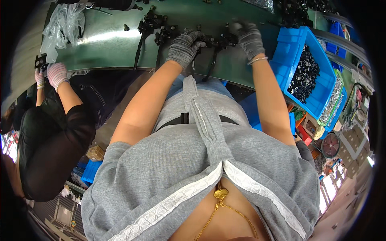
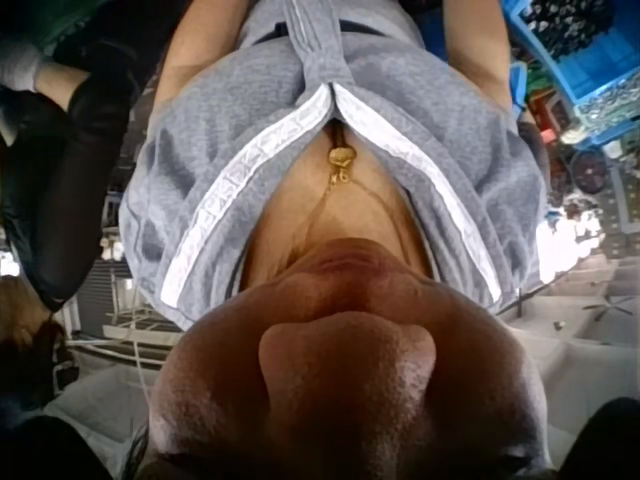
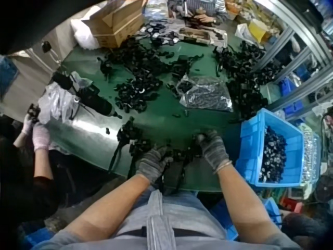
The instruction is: Sorting and inspecting small black plastic components on a factory workbench.
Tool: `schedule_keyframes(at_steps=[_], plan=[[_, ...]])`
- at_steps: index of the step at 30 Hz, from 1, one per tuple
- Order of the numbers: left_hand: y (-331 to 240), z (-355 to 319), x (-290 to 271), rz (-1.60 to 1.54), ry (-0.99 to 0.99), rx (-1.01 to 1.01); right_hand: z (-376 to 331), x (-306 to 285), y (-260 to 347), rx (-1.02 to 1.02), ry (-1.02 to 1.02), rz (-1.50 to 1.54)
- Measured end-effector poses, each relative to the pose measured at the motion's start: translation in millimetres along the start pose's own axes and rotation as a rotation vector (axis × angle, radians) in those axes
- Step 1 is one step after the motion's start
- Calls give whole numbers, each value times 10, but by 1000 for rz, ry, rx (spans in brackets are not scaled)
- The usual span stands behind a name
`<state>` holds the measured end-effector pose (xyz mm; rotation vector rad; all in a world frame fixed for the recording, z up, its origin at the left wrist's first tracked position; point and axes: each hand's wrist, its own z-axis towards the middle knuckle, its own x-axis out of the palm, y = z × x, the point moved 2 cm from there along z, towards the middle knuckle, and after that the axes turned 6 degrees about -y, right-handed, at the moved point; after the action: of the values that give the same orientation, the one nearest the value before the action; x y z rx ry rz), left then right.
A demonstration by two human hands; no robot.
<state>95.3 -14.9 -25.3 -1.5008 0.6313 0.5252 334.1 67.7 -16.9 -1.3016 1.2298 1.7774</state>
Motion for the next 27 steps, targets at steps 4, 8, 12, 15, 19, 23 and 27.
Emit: schedule_keyframes(at_steps=[4,8,12,15,19,23,27], plan=[[-18,5,-14,-54,5,-17,28,4,733,-18,125,116],[102,25,101,-170,41,-120,78,-136,977,-105,299,-60],[75,25,68,-183,41,-100,152,-221,1039,-153,350,-141],[25,25,44,-154,34,-90,176,-241,1046,-181,349,-83],[-34,18,-33,-165,64,-126,212,-283,1131,-83,402,-132],[-81,18,-66,-197,126,-158,218,-160,1058,30,471,-47],[-73,15,-71,-92,41,-51,177,-194,1046,92,475,85]])
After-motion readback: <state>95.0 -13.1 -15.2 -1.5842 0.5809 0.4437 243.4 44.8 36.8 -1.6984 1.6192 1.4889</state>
